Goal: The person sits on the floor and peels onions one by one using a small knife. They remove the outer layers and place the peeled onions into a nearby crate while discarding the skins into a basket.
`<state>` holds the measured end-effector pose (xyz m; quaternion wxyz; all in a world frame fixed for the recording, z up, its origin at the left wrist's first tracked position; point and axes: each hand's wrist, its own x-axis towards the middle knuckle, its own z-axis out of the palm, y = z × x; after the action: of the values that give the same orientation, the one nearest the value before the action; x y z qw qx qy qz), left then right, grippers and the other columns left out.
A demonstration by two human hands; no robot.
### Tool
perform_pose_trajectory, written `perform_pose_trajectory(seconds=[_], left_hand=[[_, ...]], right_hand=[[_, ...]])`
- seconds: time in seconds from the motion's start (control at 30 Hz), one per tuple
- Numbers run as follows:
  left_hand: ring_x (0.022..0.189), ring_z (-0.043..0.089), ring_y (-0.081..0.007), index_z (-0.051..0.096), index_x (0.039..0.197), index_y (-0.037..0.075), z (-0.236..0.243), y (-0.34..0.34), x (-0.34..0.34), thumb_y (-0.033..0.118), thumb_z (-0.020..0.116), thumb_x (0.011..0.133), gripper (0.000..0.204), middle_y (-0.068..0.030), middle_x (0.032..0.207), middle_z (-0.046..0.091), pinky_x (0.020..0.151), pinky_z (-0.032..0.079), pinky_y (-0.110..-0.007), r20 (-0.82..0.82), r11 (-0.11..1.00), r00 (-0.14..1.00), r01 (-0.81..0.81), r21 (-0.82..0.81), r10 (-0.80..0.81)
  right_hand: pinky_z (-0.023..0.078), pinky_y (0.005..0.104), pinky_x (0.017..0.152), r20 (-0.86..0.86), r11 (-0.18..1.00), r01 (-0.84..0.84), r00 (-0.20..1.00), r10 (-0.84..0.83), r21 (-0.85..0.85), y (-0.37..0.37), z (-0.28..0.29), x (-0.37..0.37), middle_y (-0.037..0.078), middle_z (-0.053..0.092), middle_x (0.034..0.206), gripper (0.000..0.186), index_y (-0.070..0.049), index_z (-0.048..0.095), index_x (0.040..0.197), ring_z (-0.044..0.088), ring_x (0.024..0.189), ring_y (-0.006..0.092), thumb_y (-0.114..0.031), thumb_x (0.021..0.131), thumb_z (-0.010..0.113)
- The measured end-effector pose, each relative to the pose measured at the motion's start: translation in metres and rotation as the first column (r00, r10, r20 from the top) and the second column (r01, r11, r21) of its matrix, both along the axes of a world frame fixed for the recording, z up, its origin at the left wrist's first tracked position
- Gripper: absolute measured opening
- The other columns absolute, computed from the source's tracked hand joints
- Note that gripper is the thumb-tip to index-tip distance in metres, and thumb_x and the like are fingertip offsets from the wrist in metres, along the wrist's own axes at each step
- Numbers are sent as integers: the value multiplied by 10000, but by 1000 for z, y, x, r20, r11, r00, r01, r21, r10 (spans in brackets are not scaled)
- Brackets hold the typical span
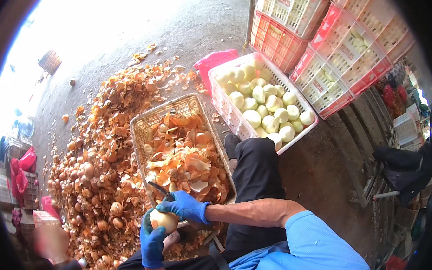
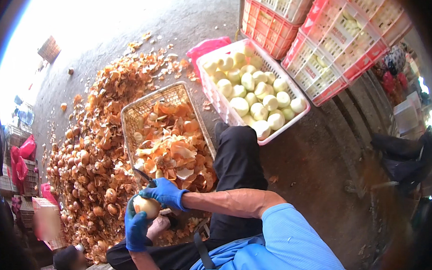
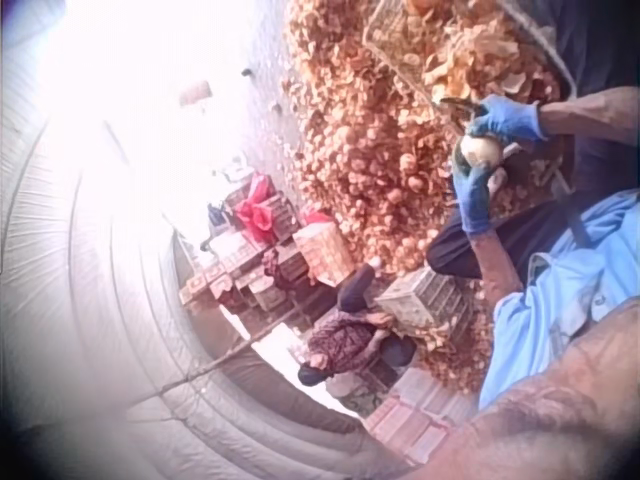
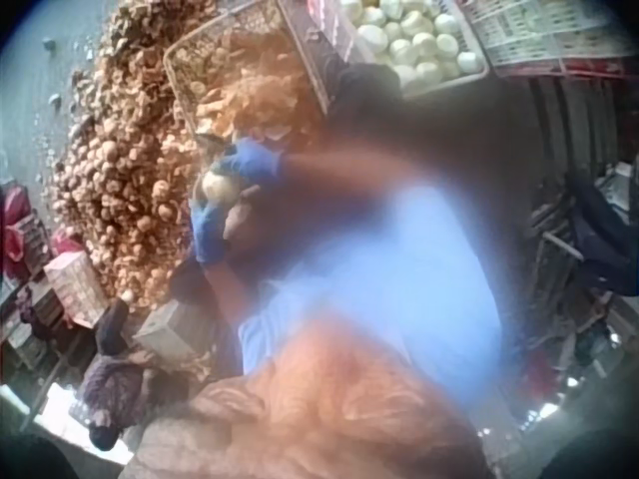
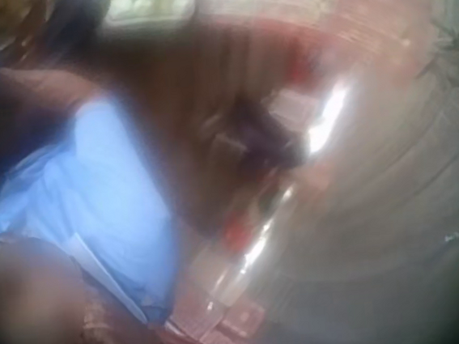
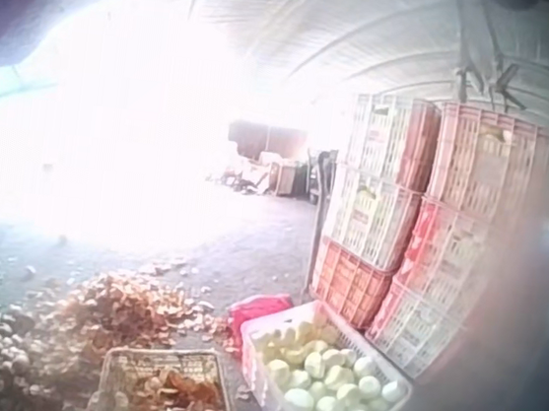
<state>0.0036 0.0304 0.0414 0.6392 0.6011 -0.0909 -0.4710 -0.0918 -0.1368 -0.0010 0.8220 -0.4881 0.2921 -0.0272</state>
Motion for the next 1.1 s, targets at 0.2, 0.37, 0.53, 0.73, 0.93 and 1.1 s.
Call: perform_pose_trajectory(seconds=[0.2,0.37,0.53,0.73,0.93,1.1], left_hand=[[978,670,-202,495,1380,20,-3,-13,-19,23,753,676,750,-104,1191,623,825,582,-315,64,995,996,59,78,-64],[1056,651,-212,433,1425,29,-22,13,-17,-11,828,651,870,-111,1241,595,890,574,-321,101,991,988,-125,37,121],[1032,664,-227,457,1374,39,-57,47,-14,-13,819,662,800,-119,1212,601,863,600,-344,213,982,967,-161,101,137],[1242,478,-234,429,1389,-7,-70,55,-33,133,910,616,921,-126,1323,482,1069,419,-363,432,945,898,-208,254,82],[1183,494,-302,457,1348,-24,-89,56,-42,196,900,603,893,-173,1262,497,1028,430,-394,541,926,841,-189,327,-19],[1178,500,-306,454,1343,-33,-107,61,-45,190,896,609,886,-182,1264,497,1021,437,-397,509,927,860,-176,331,-19]], right_hand=[[547,426,749,-117,948,-62,993,27,-312,11,-17,-5,202,735,880,454,-9,753,974,718,833,302,-452,935,665],[545,498,745,-267,896,-154,963,42,-417,5,-18,-9,274,703,919,489,7,706,960,691,927,445,-465,956,580],[531,522,664,-215,487,-310,946,241,-817,13,9,-41,230,694,807,246,-45,635,944,696,779,419,-291,934,612],[553,504,645,-370,265,-514,816,444,-816,22,8,-59,196,702,773,218,-52,633,951,711,729,380,-266,950,591],[548,497,640,-373,256,-527,801,469,-810,27,-2,-62,188,673,738,201,-47,612,956,697,709,383,-248,939,598],[552,491,640,-412,231,-572,766,494,-787,31,-7,-59,199,677,734,184,-36,612,942,702,706,381,-218,935,585]])
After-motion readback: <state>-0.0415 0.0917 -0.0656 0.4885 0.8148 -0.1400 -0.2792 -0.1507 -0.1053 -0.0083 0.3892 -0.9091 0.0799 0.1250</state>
